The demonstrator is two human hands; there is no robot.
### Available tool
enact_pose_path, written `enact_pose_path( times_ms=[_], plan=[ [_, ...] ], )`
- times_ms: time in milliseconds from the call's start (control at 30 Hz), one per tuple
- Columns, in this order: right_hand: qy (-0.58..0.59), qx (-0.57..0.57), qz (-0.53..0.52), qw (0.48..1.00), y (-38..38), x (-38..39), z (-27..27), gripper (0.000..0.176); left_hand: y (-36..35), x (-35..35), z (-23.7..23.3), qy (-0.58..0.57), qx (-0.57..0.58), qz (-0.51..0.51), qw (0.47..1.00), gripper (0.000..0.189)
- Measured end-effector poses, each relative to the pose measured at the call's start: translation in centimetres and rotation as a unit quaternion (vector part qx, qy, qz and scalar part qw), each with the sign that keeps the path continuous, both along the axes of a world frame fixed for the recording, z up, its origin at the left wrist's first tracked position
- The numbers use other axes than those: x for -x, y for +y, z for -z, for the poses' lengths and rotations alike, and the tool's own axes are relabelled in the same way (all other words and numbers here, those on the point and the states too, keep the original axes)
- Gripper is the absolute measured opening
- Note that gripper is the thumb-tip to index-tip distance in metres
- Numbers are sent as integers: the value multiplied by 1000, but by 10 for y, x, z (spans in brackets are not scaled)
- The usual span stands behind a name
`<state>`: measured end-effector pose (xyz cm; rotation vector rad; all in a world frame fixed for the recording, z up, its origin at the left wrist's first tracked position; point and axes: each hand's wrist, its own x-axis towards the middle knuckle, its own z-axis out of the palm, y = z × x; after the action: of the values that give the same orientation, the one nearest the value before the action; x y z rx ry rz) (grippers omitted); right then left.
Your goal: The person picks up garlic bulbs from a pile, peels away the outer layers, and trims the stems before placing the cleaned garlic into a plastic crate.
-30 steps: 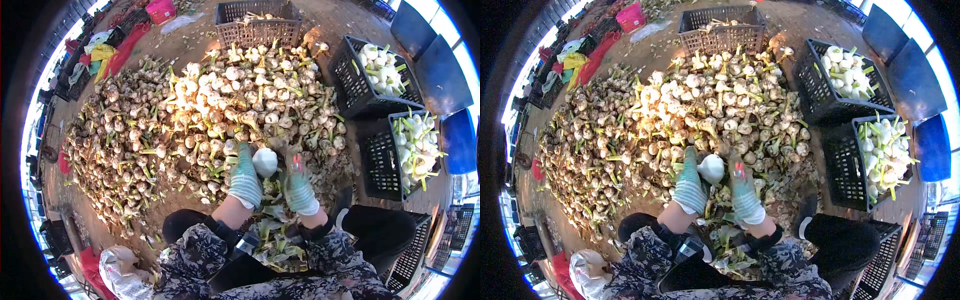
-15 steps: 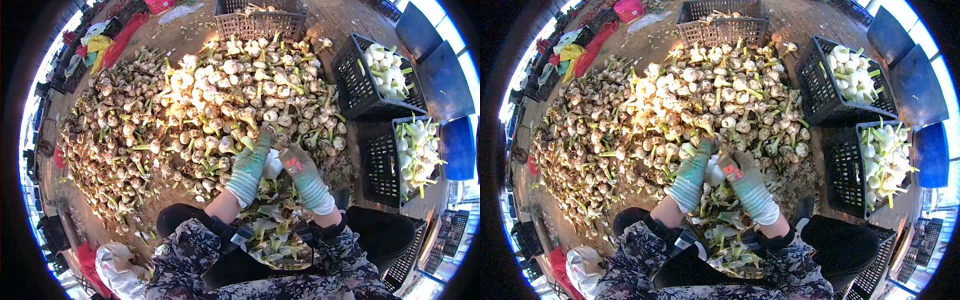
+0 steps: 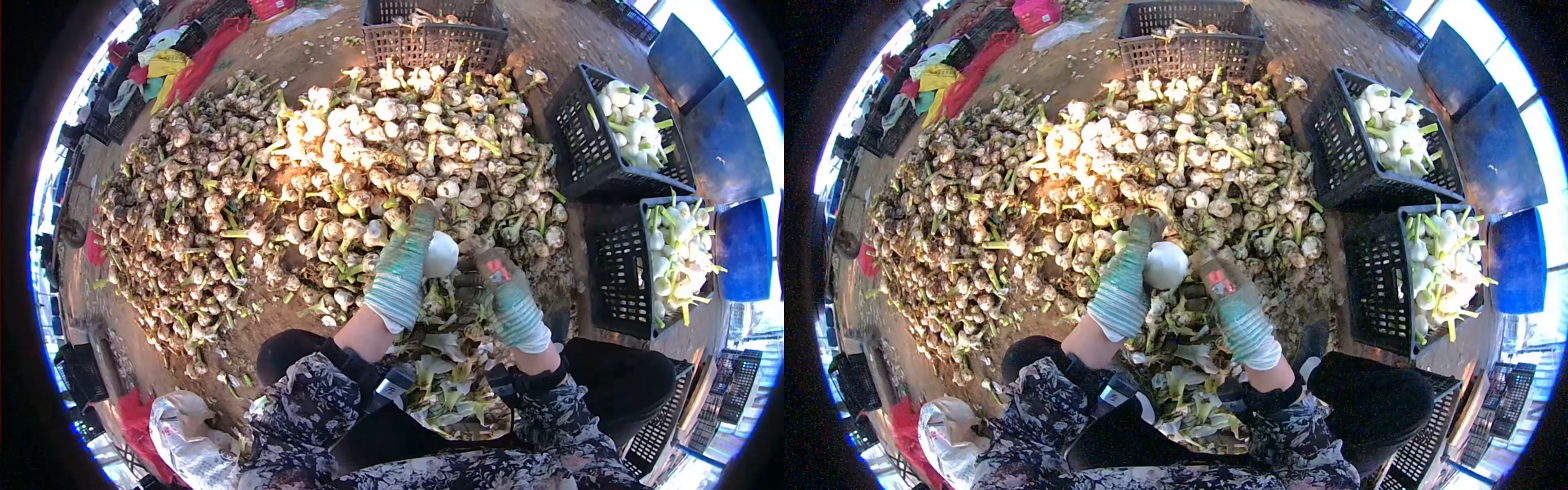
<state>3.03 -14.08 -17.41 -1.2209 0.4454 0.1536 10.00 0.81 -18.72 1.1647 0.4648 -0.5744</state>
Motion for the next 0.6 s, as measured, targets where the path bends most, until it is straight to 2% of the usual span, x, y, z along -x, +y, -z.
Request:
enact_pose_path(
  times_ms=[33,67,100,133,167,267,300,333,400,433,500,533,600],
  plan=[
    [12,-109,-3,994,3,2,-16,40,-1,4,-8,-37,49,-16,998,50],
    [23,-216,-6,976,7,2,-26,39,-2,7,-16,-37,49,-16,998,50],
    [22,-215,-6,976,11,2,-23,39,-3,10,-25,-46,120,-8,992,42],
    [34,-145,18,989,16,1,-16,39,-5,12,-32,-56,191,1,980,34],
    [45,-74,40,995,18,-1,-10,39,0,10,-36,-35,184,61,980,33],
    [96,-136,45,985,6,-2,-2,38,11,13,-40,-56,228,111,966,32],
    [38,-196,18,980,11,1,-18,35,14,14,-41,-30,243,113,963,31],
    [38,-196,19,980,5,5,2,35,14,16,-41,-30,243,114,963,31],
    [-78,-87,-35,993,-14,10,57,34,15,18,-41,-56,163,121,978,32],
    [-79,-87,-35,992,-11,10,51,34,14,20,-43,-57,164,121,977,32],
    [45,-193,47,979,4,9,25,39,11,25,-50,-133,90,111,981,35],
    [45,-194,47,979,6,10,14,39,12,25,-47,-133,90,111,981,35],
    [41,-174,-22,984,9,10,-2,46,12,22,-52,-22,192,76,978,39]
  ],
)
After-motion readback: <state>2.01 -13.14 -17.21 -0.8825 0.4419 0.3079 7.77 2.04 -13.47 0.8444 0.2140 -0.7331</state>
